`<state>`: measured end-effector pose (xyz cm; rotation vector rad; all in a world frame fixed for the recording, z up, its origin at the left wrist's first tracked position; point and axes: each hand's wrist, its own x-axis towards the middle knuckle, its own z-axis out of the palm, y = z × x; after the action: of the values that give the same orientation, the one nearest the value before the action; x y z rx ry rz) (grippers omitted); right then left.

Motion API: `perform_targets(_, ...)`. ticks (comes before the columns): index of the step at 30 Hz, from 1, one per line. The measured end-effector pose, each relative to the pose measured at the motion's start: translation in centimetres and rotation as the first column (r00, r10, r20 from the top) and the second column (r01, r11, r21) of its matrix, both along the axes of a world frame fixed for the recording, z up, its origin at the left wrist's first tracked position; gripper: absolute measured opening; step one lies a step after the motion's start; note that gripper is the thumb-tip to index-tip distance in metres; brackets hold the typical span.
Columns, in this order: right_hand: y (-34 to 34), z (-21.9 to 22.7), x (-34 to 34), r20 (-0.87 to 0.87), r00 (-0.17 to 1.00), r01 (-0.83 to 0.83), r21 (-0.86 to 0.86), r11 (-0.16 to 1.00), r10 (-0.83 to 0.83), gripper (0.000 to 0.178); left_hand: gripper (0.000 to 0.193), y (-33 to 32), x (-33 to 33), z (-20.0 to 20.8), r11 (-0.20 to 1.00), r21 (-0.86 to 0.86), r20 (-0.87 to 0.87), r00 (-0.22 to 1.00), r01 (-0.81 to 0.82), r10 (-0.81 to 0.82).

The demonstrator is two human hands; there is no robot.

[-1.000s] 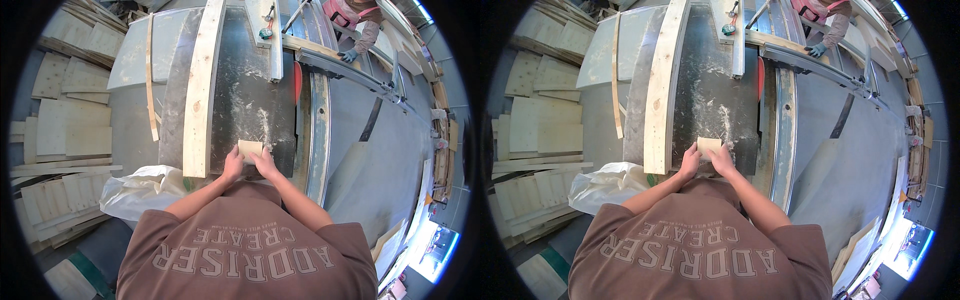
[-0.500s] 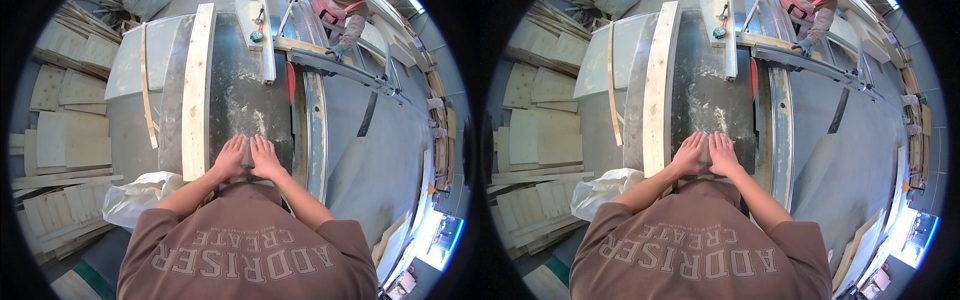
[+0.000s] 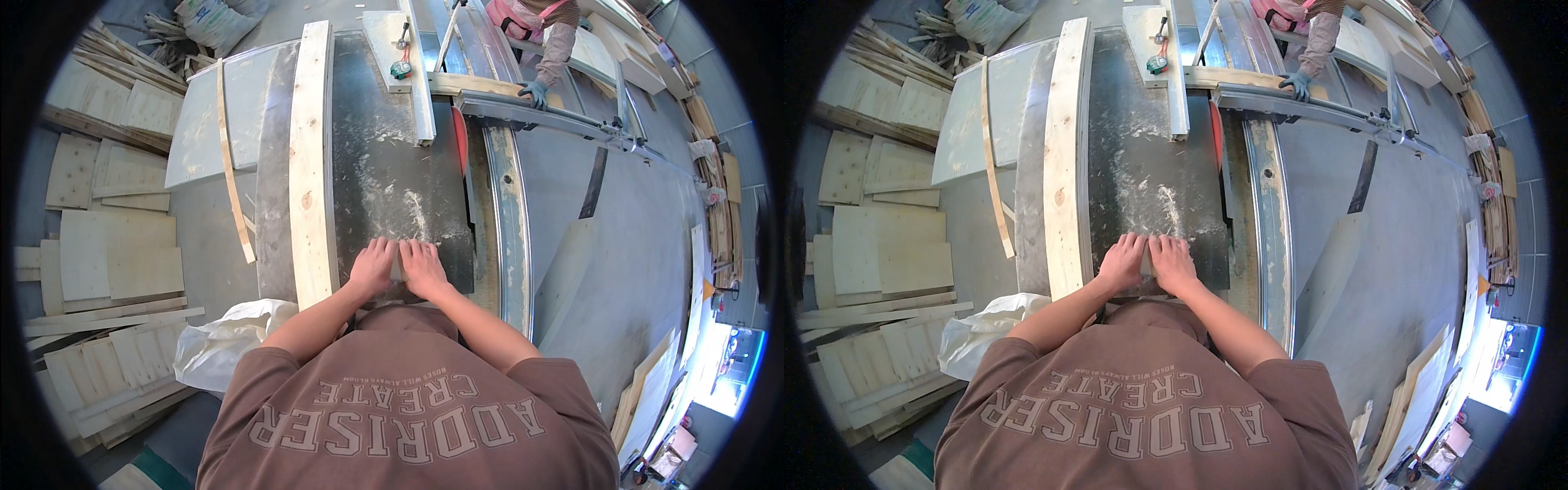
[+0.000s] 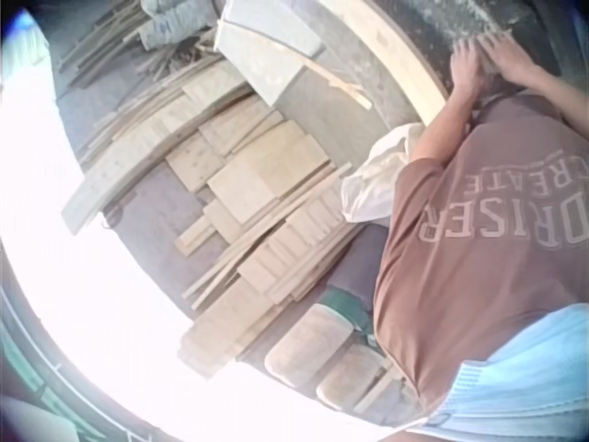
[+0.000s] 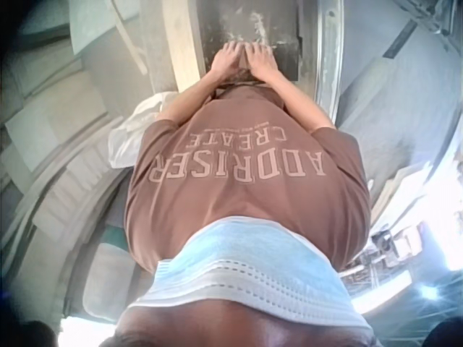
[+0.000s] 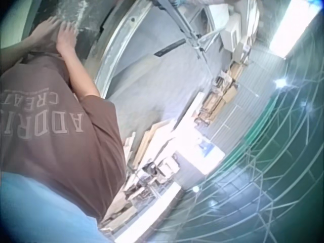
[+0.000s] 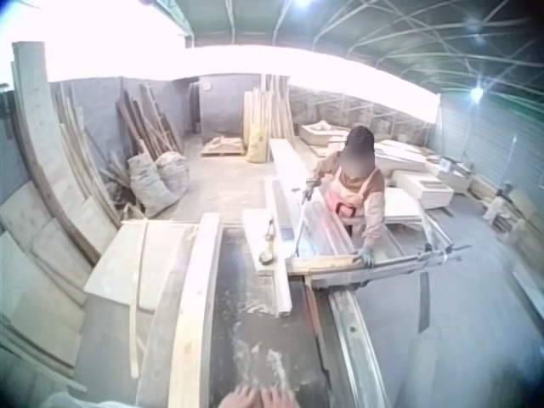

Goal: The person repeatedly sands small wooden blocks on a table saw surface, turning them over to sand multiple sides. They place finished blocks into a white sack and continue the process with additional blocks.

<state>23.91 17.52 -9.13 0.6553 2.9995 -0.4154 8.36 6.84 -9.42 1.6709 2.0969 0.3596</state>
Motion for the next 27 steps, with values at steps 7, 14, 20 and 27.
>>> perform_targets(7,-0.04,-0.36,-0.02,0.015,0.999,0.033,-0.028,0.999,-0.032,0.105,0.091,0.04,-0.17,-0.28,1.000,-0.014,-0.007,1.000,0.015,-0.015)
perform_targets(14,0.30,-0.75,-0.02,0.082,0.997,0.015,-0.058,0.998,-0.010,0.110,0.085,0.24,-0.14,0.15,1.000,-0.017,-0.008,1.000,0.013,-0.013)
perform_targets(20,0.19,-0.54,-0.20,0.050,0.999,0.023,-0.084,0.996,-0.019,0.093,0.086,0.06,-0.20,-0.63,1.000,-0.011,-0.008,1.000,0.000,0.000)
perform_targets(27,0.19,-0.83,0.00,0.017,0.999,0.033,-0.093,0.995,-0.031,0.089,0.088,0.22,-0.12,-0.37,1.000,-0.014,0.001,1.000,0.000,0.000)
